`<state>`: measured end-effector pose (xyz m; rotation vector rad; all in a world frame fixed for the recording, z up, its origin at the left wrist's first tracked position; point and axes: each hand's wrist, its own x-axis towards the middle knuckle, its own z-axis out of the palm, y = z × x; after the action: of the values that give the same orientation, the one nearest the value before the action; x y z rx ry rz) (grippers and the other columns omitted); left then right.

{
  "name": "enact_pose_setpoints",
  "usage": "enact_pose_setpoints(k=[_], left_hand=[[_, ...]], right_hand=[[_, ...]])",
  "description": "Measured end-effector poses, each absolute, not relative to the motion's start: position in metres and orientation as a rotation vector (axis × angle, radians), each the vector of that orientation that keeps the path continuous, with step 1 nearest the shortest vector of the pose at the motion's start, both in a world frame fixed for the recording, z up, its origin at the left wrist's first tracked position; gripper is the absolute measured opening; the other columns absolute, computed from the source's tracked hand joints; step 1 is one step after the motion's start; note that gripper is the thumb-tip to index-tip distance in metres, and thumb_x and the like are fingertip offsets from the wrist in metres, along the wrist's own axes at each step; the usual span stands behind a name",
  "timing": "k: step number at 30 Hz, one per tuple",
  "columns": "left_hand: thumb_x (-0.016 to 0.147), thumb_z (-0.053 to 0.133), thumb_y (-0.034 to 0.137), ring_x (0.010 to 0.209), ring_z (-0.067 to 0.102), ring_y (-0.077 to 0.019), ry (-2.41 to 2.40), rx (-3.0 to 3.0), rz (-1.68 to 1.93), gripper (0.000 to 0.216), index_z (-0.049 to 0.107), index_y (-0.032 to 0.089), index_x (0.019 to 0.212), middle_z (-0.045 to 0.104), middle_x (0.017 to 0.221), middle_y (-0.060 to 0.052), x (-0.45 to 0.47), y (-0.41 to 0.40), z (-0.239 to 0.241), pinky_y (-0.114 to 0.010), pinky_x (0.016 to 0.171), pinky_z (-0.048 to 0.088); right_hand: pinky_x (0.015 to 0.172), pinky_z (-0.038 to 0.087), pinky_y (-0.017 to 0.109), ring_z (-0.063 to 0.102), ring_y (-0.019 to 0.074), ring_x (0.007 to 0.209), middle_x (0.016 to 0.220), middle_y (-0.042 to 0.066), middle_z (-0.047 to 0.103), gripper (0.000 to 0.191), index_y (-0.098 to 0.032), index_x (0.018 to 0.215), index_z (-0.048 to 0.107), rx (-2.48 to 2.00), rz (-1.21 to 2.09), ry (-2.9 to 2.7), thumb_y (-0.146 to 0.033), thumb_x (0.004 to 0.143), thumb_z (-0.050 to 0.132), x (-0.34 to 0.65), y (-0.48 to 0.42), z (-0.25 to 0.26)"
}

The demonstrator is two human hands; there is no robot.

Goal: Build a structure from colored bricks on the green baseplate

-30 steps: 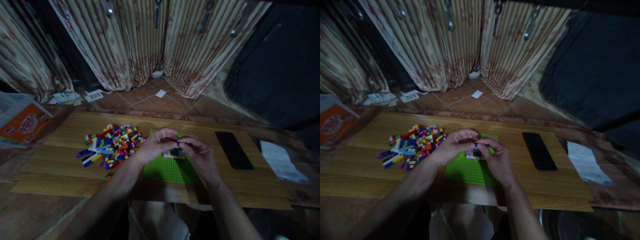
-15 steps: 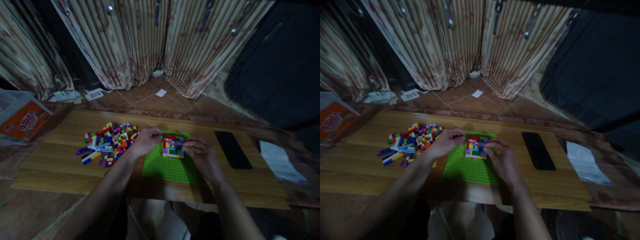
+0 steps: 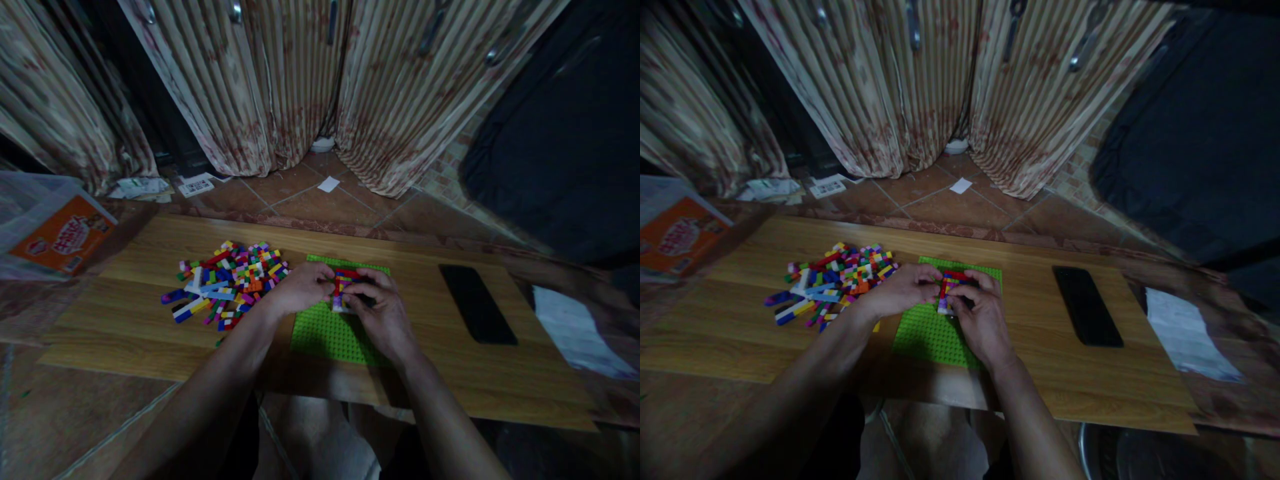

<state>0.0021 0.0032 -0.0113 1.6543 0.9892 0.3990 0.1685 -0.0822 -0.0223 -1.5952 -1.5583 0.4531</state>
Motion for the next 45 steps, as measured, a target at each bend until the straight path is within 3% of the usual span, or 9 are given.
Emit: enact_pose_setpoints(k=[8, 14, 22, 32, 38, 45], left_hand=[[0.072, 0.063, 0.024, 0.063, 0.061, -0.0125, 1.032, 1.680, 0.399, 0.019, 0.065, 0.016, 0.089, 0.068, 0.070, 0.000, 0.007, -0.001, -0.011, -0.023, 0.059, 0.046], [0.071, 0.065, 0.029, 0.063, 0.061, -0.0139, 1.136, 1.710, 0.393, 0.030, 0.065, 0.016, 0.099, 0.069, 0.071, -0.001, 0.010, -0.004, -0.007, -0.024, 0.057, 0.045], [0.074, 0.064, 0.033, 0.060, 0.059, -0.0123, 1.174, 1.777, 0.388, 0.025, 0.067, 0.016, 0.092, 0.069, 0.071, 0.000, 0.014, -0.008, -0.002, -0.021, 0.052, 0.040], [0.071, 0.065, 0.025, 0.071, 0.063, -0.0164, 1.233, 1.831, 0.406, 0.029, 0.068, 0.013, 0.097, 0.072, 0.085, -0.006, 0.014, -0.010, 0.003, -0.024, 0.060, 0.047], [0.073, 0.064, 0.031, 0.064, 0.061, -0.0152, 1.232, 1.851, 0.376, 0.024, 0.068, 0.015, 0.089, 0.069, 0.074, -0.003, 0.015, -0.010, 0.001, -0.024, 0.057, 0.045], [0.074, 0.060, 0.026, 0.066, 0.060, -0.0137, 1.139, 1.795, 0.380, 0.018, 0.068, 0.015, 0.087, 0.068, 0.070, -0.001, 0.011, -0.004, -0.006, -0.022, 0.059, 0.045]], right_hand=[[0.098, 0.041, 0.047, 0.052, 0.0252, 0.111, 0.115, 0.005, 0.060, 0.005, -0.028, 0.078, 0.074, -1.602, 0.403, -1.533, -0.029, 0.077, 0.069, 0.166, -0.080, -0.030], [0.098, 0.041, 0.047, 0.053, 0.0254, 0.110, 0.114, 0.006, 0.060, 0.006, -0.026, 0.075, 0.073, -1.613, 0.353, -1.533, -0.027, 0.077, 0.067, 0.165, -0.080, -0.030], [0.097, 0.041, 0.046, 0.052, 0.0252, 0.109, 0.113, 0.006, 0.062, 0.008, -0.025, 0.076, 0.072, -1.593, 0.349, -1.592, -0.026, 0.080, 0.064, 0.167, -0.081, -0.028], [0.095, 0.041, 0.048, 0.052, 0.0265, 0.108, 0.110, 0.005, 0.063, 0.012, -0.028, 0.075, 0.073, -1.586, 0.337, -1.606, -0.029, 0.081, 0.063, 0.165, -0.081, -0.029], [0.094, 0.041, 0.047, 0.053, 0.0262, 0.107, 0.110, 0.006, 0.063, 0.014, -0.026, 0.075, 0.073, -1.561, 0.306, -1.624, -0.032, 0.082, 0.063, 0.168, -0.080, -0.032], [0.096, 0.040, 0.046, 0.054, 0.0252, 0.107, 0.112, 0.006, 0.063, 0.015, -0.025, 0.078, 0.071, -1.604, 0.368, -1.645, -0.035, 0.083, 0.061, 0.173, -0.080, -0.027]])
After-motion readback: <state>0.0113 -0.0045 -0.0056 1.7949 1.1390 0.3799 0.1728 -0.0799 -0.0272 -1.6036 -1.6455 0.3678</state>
